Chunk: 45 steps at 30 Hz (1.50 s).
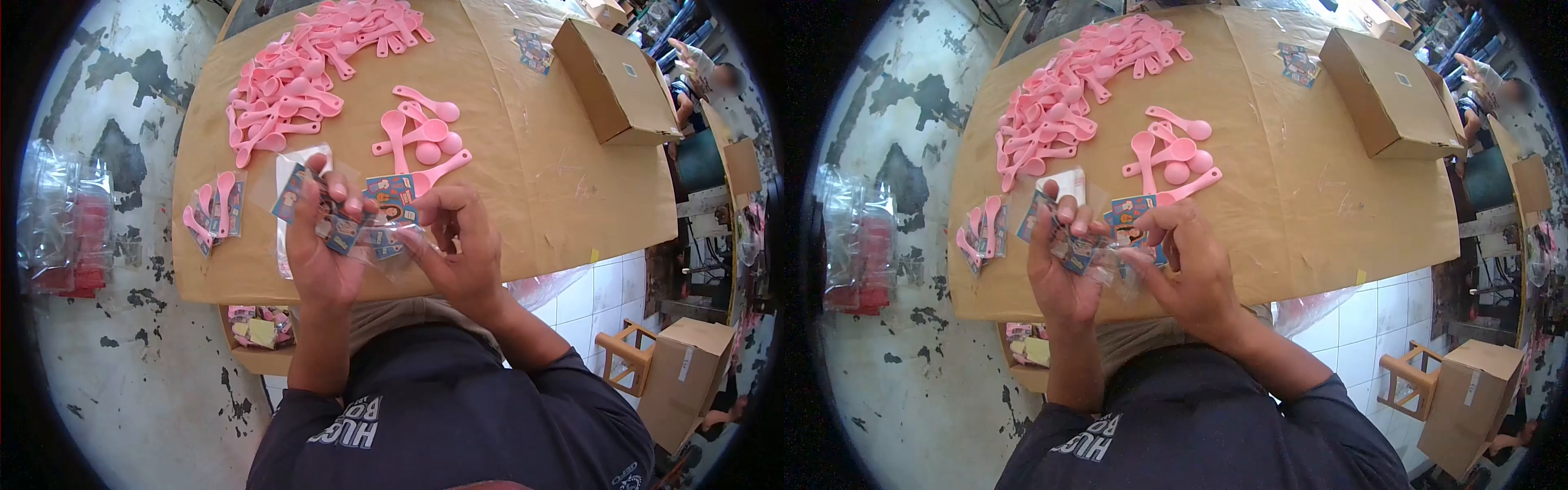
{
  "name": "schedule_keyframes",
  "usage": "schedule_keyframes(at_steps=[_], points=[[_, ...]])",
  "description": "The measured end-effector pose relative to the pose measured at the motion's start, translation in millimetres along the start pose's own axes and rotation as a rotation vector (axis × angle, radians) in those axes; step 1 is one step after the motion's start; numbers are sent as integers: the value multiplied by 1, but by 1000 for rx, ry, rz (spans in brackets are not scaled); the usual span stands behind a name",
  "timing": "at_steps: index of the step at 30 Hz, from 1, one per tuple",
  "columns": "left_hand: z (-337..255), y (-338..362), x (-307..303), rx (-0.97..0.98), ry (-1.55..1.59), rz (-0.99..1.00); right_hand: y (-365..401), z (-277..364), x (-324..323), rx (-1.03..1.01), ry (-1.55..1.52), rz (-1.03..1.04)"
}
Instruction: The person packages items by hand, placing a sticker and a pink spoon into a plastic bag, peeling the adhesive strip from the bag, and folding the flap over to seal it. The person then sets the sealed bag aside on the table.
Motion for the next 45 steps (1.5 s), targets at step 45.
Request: schedule_keyframes(at_steps=[45], points=[[-136, 86, -81, 101, -36, 21, -16, -66, -38, 142, 580, 31]])
Point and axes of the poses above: each hand's wrist, its own y-axis away from the middle knuckle, its own x-axis out of the palm, z = x × y, the point moved 2 cm from there along -y, towards the middle knuckle, and after that the axes turned 8 degrees about z, right-handed, at the moved point
